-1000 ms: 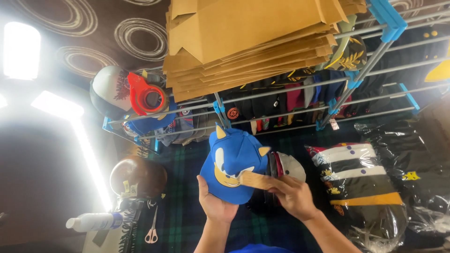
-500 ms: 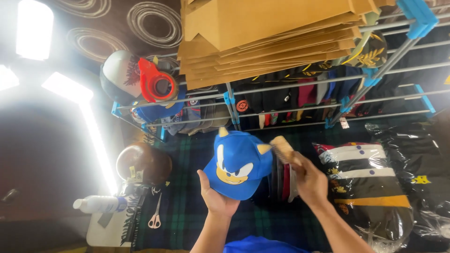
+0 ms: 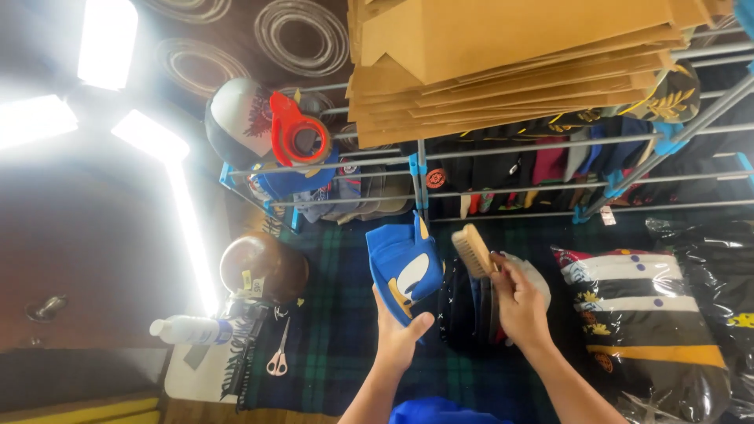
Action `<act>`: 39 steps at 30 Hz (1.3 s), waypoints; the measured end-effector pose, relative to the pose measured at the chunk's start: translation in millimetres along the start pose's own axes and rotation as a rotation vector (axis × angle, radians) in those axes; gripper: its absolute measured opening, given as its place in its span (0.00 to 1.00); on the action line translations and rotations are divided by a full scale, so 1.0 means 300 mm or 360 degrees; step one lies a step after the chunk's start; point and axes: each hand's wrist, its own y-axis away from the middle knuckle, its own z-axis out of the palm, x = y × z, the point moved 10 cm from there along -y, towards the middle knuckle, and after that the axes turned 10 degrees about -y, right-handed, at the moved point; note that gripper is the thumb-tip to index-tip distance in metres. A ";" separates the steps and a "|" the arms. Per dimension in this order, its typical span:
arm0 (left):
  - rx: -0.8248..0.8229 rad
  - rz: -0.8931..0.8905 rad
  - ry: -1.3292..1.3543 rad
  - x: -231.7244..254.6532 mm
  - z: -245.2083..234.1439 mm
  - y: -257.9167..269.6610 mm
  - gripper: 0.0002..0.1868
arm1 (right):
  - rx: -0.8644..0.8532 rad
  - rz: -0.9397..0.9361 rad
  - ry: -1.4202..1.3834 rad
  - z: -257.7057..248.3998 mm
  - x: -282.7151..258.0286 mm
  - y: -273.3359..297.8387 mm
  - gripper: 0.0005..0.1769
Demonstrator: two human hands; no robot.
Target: Brushing dust off various hats and organizing them onto a metal storage rack.
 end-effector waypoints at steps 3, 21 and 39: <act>-0.0055 0.0071 0.0252 -0.046 0.006 -0.003 0.58 | -0.0122 -0.0170 -0.0173 0.088 -0.034 0.045 0.21; -0.0228 -0.0075 0.0110 -0.044 -0.209 -0.007 0.49 | -0.1355 0.0393 0.1056 0.523 0.744 0.473 0.20; -0.0326 0.0221 -0.0254 -0.075 -0.416 0.016 0.16 | 0.0280 0.1264 -0.1134 0.582 0.116 0.187 0.34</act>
